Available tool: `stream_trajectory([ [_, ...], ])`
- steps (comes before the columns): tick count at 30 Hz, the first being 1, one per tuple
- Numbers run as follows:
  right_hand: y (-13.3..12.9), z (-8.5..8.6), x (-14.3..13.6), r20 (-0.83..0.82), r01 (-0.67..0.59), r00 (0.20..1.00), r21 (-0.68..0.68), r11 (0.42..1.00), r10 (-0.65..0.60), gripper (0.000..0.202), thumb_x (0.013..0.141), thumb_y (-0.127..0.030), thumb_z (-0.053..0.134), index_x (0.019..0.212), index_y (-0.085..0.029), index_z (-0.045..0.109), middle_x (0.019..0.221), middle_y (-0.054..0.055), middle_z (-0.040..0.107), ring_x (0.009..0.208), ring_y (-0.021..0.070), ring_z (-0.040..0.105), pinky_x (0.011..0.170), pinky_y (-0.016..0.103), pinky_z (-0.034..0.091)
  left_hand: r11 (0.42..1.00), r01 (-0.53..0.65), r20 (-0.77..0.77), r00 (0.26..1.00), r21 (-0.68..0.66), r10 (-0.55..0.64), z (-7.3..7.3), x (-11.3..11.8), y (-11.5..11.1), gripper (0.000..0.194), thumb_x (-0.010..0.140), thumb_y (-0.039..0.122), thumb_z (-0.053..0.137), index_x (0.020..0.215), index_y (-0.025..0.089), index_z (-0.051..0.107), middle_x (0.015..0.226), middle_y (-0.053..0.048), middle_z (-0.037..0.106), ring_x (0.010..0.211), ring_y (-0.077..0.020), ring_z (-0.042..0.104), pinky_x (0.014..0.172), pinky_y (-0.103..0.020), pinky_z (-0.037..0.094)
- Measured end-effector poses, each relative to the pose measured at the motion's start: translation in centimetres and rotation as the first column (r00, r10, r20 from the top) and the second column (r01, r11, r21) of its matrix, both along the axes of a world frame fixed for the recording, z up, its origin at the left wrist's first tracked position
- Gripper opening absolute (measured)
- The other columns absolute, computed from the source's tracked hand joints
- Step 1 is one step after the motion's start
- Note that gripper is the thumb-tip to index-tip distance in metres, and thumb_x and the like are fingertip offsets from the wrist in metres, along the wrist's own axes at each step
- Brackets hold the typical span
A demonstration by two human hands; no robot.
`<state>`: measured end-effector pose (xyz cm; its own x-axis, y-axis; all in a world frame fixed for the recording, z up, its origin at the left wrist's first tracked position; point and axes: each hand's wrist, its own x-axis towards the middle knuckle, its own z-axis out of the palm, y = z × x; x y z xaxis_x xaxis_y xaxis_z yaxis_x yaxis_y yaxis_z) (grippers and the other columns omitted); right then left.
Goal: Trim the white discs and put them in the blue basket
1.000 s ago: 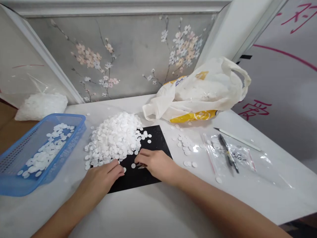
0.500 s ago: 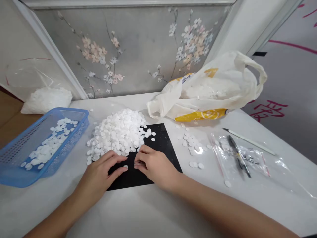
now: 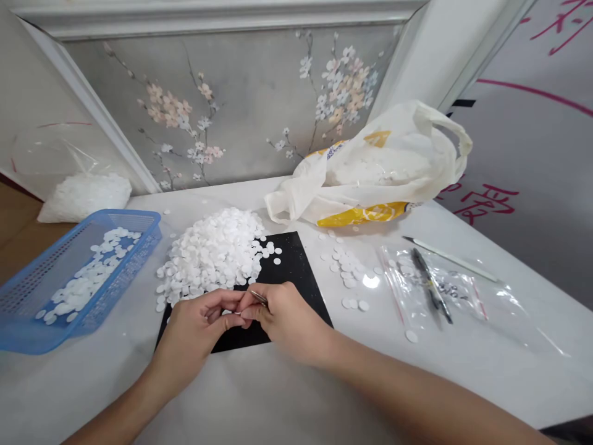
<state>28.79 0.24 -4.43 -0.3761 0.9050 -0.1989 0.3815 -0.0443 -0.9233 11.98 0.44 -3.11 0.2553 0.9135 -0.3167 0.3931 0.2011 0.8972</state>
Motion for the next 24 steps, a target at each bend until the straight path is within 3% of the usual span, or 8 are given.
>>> stream_trajectory([
  [4,0.4,-0.1,0.6,0.087,0.067,0.994,-0.003,0.998,-0.067,0.033,0.094,-0.039,0.037,0.070,-0.018,0.047,0.052,-0.003,0.054,0.041,0.0080,0.041,0.044,0.021,0.033,0.990,-0.106,0.074,0.991,-0.096,0.113,-0.7,-0.4,0.3,0.020,0.071,0.023,0.068,0.090,0.021,0.073,0.080,-0.002,0.071,0.077,-0.0153,0.062,0.072,-0.023,0.044],
  [6,0.5,0.0,1.2,0.200,0.073,0.976,0.091,0.993,-0.090,0.042,0.094,-0.049,0.034,0.068,-0.018,0.047,0.050,-0.003,0.046,0.045,0.0099,0.042,0.045,0.022,0.032,0.983,-0.104,0.143,0.982,-0.151,0.125,-1.0,-0.8,0.4,0.021,0.071,0.030,0.070,0.088,0.018,0.072,0.081,-0.005,0.072,0.065,-0.0116,0.058,0.061,-0.021,0.043],
  [8,0.5,0.0,1.7,0.278,0.051,0.956,0.161,0.986,-0.094,0.042,0.092,-0.054,0.035,0.081,-0.018,0.053,0.055,-0.003,0.044,0.050,0.0116,0.043,0.047,0.023,0.033,0.974,-0.086,0.207,0.970,-0.210,0.130,-1.0,-1.1,0.5,0.027,0.075,0.039,0.068,0.089,0.016,0.070,0.083,-0.007,0.071,0.045,-0.0039,0.041,0.045,-0.019,0.030],
  [10,0.4,0.0,1.9,0.296,0.015,0.952,0.202,0.979,-0.076,0.041,0.095,-0.050,0.033,0.112,-0.019,0.053,0.068,0.000,0.051,0.061,0.0140,0.050,0.055,0.024,0.040,0.956,-0.071,0.269,0.951,-0.285,0.151,-0.9,-1.4,0.4,0.033,0.077,0.043,0.065,0.096,0.016,0.067,0.087,-0.009,0.071,0.038,0.0003,0.022,0.040,-0.020,0.015],
  [13,0.0,-0.3,1.8,0.280,-0.063,0.960,0.290,0.955,-0.022,0.046,0.099,-0.038,0.026,0.141,-0.023,0.035,0.091,0.006,0.053,0.079,0.0152,0.054,0.073,0.028,0.047,0.926,-0.049,0.339,0.922,-0.375,0.186,-0.6,-1.6,0.2,0.037,0.078,0.041,0.066,0.106,0.017,0.063,0.091,-0.009,0.069,0.038,0.0017,0.016,0.040,-0.021,0.009],
  [16,-0.4,-0.8,1.4,0.240,-0.128,0.970,0.419,0.899,0.026,0.044,0.099,-0.029,0.031,0.142,-0.022,0.037,0.086,0.005,0.051,0.073,0.0125,0.052,0.069,0.025,0.048,0.910,-0.050,0.372,0.903,-0.412,0.218,-0.4,-1.6,0.0,0.035,0.078,0.039,0.067,0.102,0.015,0.062,0.080,-0.006,0.068,0.037,0.0019,0.016,0.040,-0.021,0.009],
  [20,-0.8,-1.3,0.9,0.185,-0.096,0.983,0.592,0.800,-0.019,0.040,0.096,-0.022,0.040,0.136,-0.020,0.046,0.080,0.004,0.051,0.069,0.0105,0.051,0.063,0.021,0.047,0.898,-0.102,0.375,0.884,-0.427,0.279,-0.5,-1.5,-0.1,0.029,0.077,0.038,0.067,0.094,0.014,0.064,0.059,0.002,0.058,0.036,0.0007,0.016,0.039,-0.021,0.010],
  [24,-1.0,-1.3,0.6,0.212,-0.075,0.974,0.627,0.776,-0.078,0.038,0.095,-0.022,0.043,0.133,-0.022,0.050,0.081,0.004,0.054,0.066,0.0098,0.051,0.058,0.021,0.046,0.887,-0.122,0.376,0.874,-0.446,0.309,-0.5,-1.5,-0.2,0.031,0.076,0.039,0.068,0.093,0.013,0.065,0.045,0.008,0.041,0.037,-0.0003,0.014,0.039,-0.020,0.009],
])
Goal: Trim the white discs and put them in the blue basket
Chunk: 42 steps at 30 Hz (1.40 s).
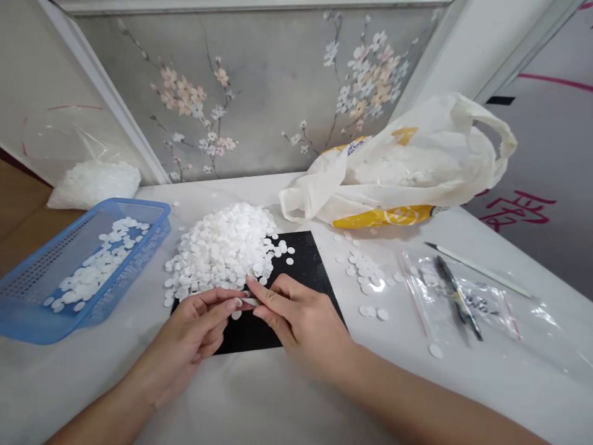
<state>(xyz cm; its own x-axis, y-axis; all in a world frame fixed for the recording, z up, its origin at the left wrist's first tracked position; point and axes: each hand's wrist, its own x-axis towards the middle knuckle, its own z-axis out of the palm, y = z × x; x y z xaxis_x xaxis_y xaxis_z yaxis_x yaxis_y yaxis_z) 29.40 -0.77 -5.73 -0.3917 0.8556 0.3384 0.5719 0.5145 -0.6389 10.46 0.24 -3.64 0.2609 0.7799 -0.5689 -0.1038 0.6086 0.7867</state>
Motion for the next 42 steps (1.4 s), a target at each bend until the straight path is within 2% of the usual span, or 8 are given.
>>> stream_trajectory([
  [8,-0.11,0.18,-0.06,0.058,-0.008,0.998,0.098,0.995,0.002,0.036,0.096,-0.022,0.042,0.129,-0.018,0.054,0.081,0.005,0.057,0.067,0.0099,0.055,0.057,0.020,0.048,0.999,0.037,0.010,0.999,0.000,-0.037,0.00,0.08,-0.26,0.034,0.078,0.040,0.066,0.099,0.014,0.063,0.041,0.011,0.027,0.036,-0.0019,0.014,0.038,-0.020,0.010],
  [14,-0.08,0.03,-0.02,0.102,-0.016,0.995,0.107,0.994,0.005,0.035,0.094,-0.020,0.043,0.126,-0.017,0.057,0.080,0.005,0.058,0.067,0.0110,0.055,0.055,0.020,0.047,0.998,0.063,-0.008,0.998,0.005,-0.063,-0.01,0.14,-0.39,0.036,0.078,0.044,0.065,0.097,0.013,0.063,0.041,0.010,0.031,0.037,-0.0018,0.012,0.037,-0.019,0.009],
  [22,-0.08,0.12,0.12,0.103,-0.025,0.995,0.119,0.993,0.013,0.033,0.094,-0.020,0.044,0.124,-0.016,0.058,0.077,0.005,0.057,0.064,0.0107,0.054,0.054,0.021,0.046,0.997,0.079,-0.003,0.997,0.009,-0.079,0.05,0.18,-0.32,0.034,0.079,0.042,0.065,0.097,0.014,0.064,0.041,0.011,0.023,0.037,-0.0024,0.014,0.036,-0.018,0.010],
  [28,-0.14,0.16,0.04,0.099,-0.029,0.995,0.134,0.991,0.015,0.032,0.094,-0.019,0.044,0.123,-0.016,0.058,0.077,0.005,0.057,0.064,0.0102,0.054,0.054,0.020,0.046,0.998,0.068,0.001,0.998,-0.002,-0.068,0.04,0.21,-0.39,0.031,0.078,0.042,0.066,0.092,0.014,0.065,0.041,0.011,0.025,0.038,-0.0023,0.014,0.037,-0.018,0.009],
  [42,-0.12,0.51,-0.03,0.114,-0.030,0.993,0.146,0.989,0.013,0.032,0.095,-0.020,0.043,0.122,-0.016,0.059,0.076,0.005,0.057,0.065,0.0105,0.055,0.055,0.021,0.047,0.997,0.075,-0.014,0.997,-0.006,-0.075,0.16,0.30,-0.35,0.031,0.078,0.040,0.066,0.095,0.014,0.066,0.042,0.011,0.024,0.038,-0.0031,0.014,0.037,-0.019,0.010],
])
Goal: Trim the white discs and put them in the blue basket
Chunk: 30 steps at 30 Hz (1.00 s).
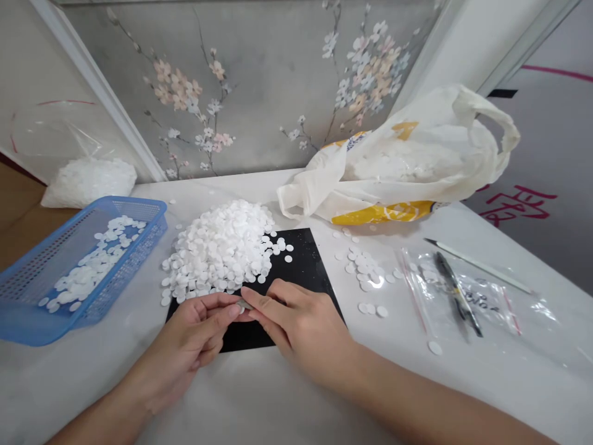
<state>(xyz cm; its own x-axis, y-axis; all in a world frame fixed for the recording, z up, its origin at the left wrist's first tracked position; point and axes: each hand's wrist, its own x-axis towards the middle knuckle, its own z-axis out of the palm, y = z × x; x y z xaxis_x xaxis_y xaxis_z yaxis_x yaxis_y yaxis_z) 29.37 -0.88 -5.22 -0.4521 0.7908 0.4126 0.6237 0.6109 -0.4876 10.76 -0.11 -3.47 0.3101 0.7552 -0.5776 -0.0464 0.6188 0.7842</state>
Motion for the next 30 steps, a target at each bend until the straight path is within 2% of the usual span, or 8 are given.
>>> stream_trajectory([
  [7,0.1,-0.2,0.1,0.001,-0.001,1.000,0.001,1.000,0.001,0.030,0.094,-0.019,0.045,0.119,-0.015,0.061,0.075,0.004,0.057,0.064,0.0106,0.055,0.055,0.020,0.045,1.000,0.017,-0.002,1.000,0.004,-0.017,0.1,0.0,0.0,0.032,0.079,0.041,0.065,0.095,0.013,0.066,0.041,0.011,0.025,0.038,-0.0028,0.013,0.038,-0.019,0.009],
  [13,0.3,0.4,0.1,0.000,0.084,0.996,-0.153,0.985,-0.085,0.031,0.096,-0.024,0.039,0.120,-0.019,0.058,0.080,0.005,0.059,0.065,0.0114,0.057,0.057,0.021,0.046,1.000,0.021,-0.006,1.000,-0.009,-0.021,0.0,0.1,0.1,0.034,0.077,0.041,0.066,0.098,0.014,0.066,0.077,-0.004,0.065,0.037,0.0010,0.017,0.038,-0.021,0.008],
  [18,0.6,0.9,0.2,-0.126,-0.222,0.973,-0.264,0.939,0.194,0.043,0.092,-0.039,0.048,0.130,-0.021,0.051,0.091,0.005,0.067,0.076,0.0135,0.064,0.064,0.022,0.048,0.998,0.066,0.061,0.996,-0.021,-0.065,0.2,-0.1,0.2,0.035,0.076,0.034,0.068,0.105,0.015,0.066,0.071,-0.002,0.062,0.040,0.0005,0.018,0.039,-0.019,0.008],
  [21,1.1,0.5,0.8,0.042,0.027,0.999,-0.321,0.947,-0.014,0.051,0.088,-0.044,0.053,0.133,-0.020,0.048,0.076,0.002,0.069,0.064,0.0161,0.065,0.056,0.024,0.047,0.999,0.050,0.070,0.996,-0.003,-0.050,0.9,-1.3,0.8,0.041,0.077,0.033,0.067,0.115,0.018,0.063,0.076,-0.004,0.064,0.039,0.0011,0.016,0.039,-0.019,0.007],
  [23,1.5,0.3,1.1,0.126,0.202,0.978,-0.338,0.919,-0.168,0.033,0.089,-0.042,0.052,0.111,-0.020,0.062,0.063,0.000,0.066,0.053,0.0158,0.061,0.049,0.024,0.043,0.999,-0.013,0.067,0.998,0.032,0.011,1.5,-2.5,1.5,0.041,0.078,0.030,0.066,0.118,0.019,0.061,0.078,-0.005,0.065,0.039,0.0012,0.016,0.038,-0.019,0.007],
  [26,1.7,0.0,1.0,0.066,0.171,0.985,-0.330,0.928,-0.158,0.026,0.093,-0.028,0.045,0.076,-0.019,0.062,0.065,0.001,0.062,0.055,0.0130,0.058,0.049,0.022,0.042,0.968,-0.238,0.108,0.967,0.082,0.229,2.2,-4.1,2.6,0.023,0.079,0.021,0.061,0.100,0.016,0.067,0.071,-0.002,0.061,0.041,0.0001,0.021,0.039,-0.016,0.016],
  [28,1.5,-0.3,0.3,-0.019,0.068,0.997,-0.333,0.941,-0.079,0.022,0.090,-0.013,0.041,0.084,-0.018,0.062,0.078,0.002,0.062,0.064,0.0112,0.060,0.057,0.021,0.047,0.935,-0.344,0.144,0.933,0.086,0.330,2.4,-4.6,3.0,0.012,0.079,0.020,0.054,0.075,0.013,0.063,0.068,-0.001,0.057,0.042,-0.0015,0.024,0.039,-0.016,0.020],
  [30,1.3,-0.9,-0.6,-0.051,-0.034,0.999,-0.346,0.938,0.018,0.029,0.086,-0.005,0.043,0.098,-0.020,0.063,0.090,0.003,0.061,0.072,0.0096,0.061,0.065,0.020,0.049,0.935,-0.345,0.162,0.930,0.081,0.329,2.4,-4.6,3.1,0.031,0.083,0.026,0.048,0.054,0.014,0.046,0.057,0.000,0.047,0.042,-0.0045,0.026,0.039,-0.019,0.019],
])
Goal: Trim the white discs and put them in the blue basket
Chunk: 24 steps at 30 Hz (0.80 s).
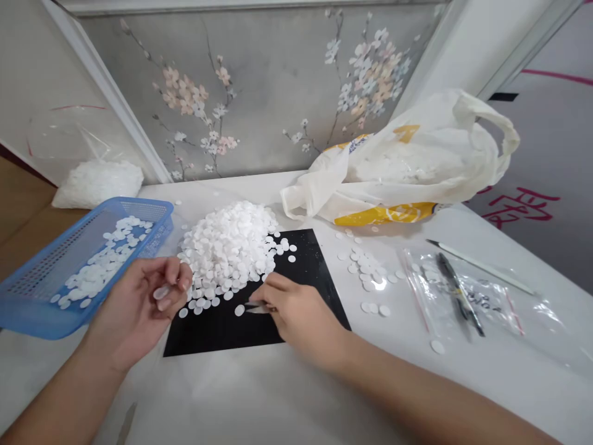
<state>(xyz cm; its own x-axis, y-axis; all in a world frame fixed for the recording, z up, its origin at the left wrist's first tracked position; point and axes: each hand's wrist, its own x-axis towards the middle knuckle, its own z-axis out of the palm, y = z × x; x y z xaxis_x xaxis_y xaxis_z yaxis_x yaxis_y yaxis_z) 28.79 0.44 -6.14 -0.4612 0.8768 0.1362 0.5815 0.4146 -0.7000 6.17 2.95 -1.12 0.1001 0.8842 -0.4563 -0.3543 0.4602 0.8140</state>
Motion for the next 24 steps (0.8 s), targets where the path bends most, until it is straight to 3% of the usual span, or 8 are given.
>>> stream_trajectory([
  [2,-0.1,-0.7,-0.8,0.049,-0.083,0.995,0.022,0.996,0.082,0.031,0.085,-0.006,0.048,0.107,-0.023,0.063,0.095,0.002,0.060,0.072,0.0091,0.061,0.066,0.020,0.048,0.996,0.083,-0.049,0.995,0.022,-0.082,-0.2,0.3,-0.1,0.044,0.087,0.035,0.045,0.049,0.016,0.032,0.048,0.002,0.032,0.043,-0.0072,0.026,0.040,-0.022,0.018],
  [4,-0.1,-1.3,-1.4,0.136,-0.153,0.981,0.090,0.984,0.140,0.032,0.084,-0.007,0.051,0.108,-0.024,0.064,0.096,0.002,0.060,0.069,0.0089,0.060,0.064,0.020,0.047,0.975,0.213,-0.197,0.960,0.063,-0.197,-0.6,0.6,-0.4,0.045,0.089,0.043,0.043,0.054,0.017,0.038,0.047,0.005,0.021,0.044,-0.0084,0.023,0.043,-0.022,0.019],
  [6,0.0,-1.7,-1.6,0.206,-0.195,0.965,0.164,0.967,0.160,0.030,0.082,-0.005,0.050,0.102,-0.021,0.065,0.093,0.002,0.060,0.066,0.0092,0.059,0.060,0.021,0.044,0.931,0.355,-0.414,0.862,0.083,-0.292,-1.0,0.8,-0.6,0.037,0.088,0.048,0.045,0.069,0.018,0.053,0.050,0.006,0.023,0.046,-0.0086,0.022,0.046,-0.022,0.019],
  [8,0.3,-1.8,-1.5,0.203,-0.178,0.969,0.175,0.968,0.141,0.026,0.078,-0.003,0.051,0.094,-0.018,0.065,0.087,0.002,0.060,0.064,0.0093,0.057,0.058,0.021,0.042,0.875,0.480,-0.603,0.717,0.062,-0.350,-1.5,0.9,-0.8,0.030,0.087,0.048,0.048,0.085,0.020,0.059,0.053,0.006,0.028,0.048,-0.0093,0.024,0.047,-0.022,0.018],
  [12,0.9,-1.4,-1.3,0.038,0.018,0.999,0.013,1.000,-0.019,0.020,0.070,0.000,0.052,0.077,-0.016,0.060,0.077,-0.001,0.057,0.059,0.0075,0.050,0.055,0.018,0.039,0.797,0.604,-0.844,0.435,0.016,-0.313,-2.4,1.3,-1.4,0.016,0.083,0.036,0.052,0.087,0.023,0.061,0.054,0.005,0.036,0.049,-0.0120,0.033,0.049,-0.023,0.019],
  [15,1.0,-0.8,-1.2,-0.067,0.129,0.988,-0.169,0.977,-0.142,0.012,0.074,-0.007,0.051,0.072,-0.016,0.058,0.071,-0.001,0.056,0.058,0.0083,0.048,0.053,0.019,0.037,0.764,0.645,-0.926,0.276,-0.019,-0.257,-2.8,1.9,-1.8,0.010,0.079,0.029,0.057,0.087,0.026,0.062,0.057,0.003,0.046,0.053,-0.0142,0.041,0.052,-0.023,0.020],
  [19,1.2,-0.3,-0.9,-0.130,0.137,0.969,-0.423,0.896,-0.209,0.012,0.079,-0.019,0.050,0.071,-0.016,0.058,0.063,-0.003,0.052,0.056,0.0080,0.042,0.052,0.019,0.032,0.730,0.683,-0.950,0.206,-0.032,-0.234,-3.2,2.7,-2.0,0.005,0.079,0.026,0.058,0.083,0.025,0.060,0.065,0.001,0.055,0.059,-0.0160,0.046,0.055,-0.024,0.020],
  [24,1.8,-0.5,-0.4,-0.171,0.127,0.953,-0.528,0.840,-0.251,0.015,0.081,-0.026,0.050,0.072,-0.015,0.056,0.063,-0.004,0.048,0.058,0.0079,0.038,0.053,0.020,0.031,0.674,0.738,-0.976,0.121,-0.033,-0.180,-4.1,3.5,-2.0,0.014,0.086,0.024,0.047,0.073,0.020,0.050,0.072,-0.002,0.058,0.062,-0.0165,0.047,0.055,-0.027,0.017],
])
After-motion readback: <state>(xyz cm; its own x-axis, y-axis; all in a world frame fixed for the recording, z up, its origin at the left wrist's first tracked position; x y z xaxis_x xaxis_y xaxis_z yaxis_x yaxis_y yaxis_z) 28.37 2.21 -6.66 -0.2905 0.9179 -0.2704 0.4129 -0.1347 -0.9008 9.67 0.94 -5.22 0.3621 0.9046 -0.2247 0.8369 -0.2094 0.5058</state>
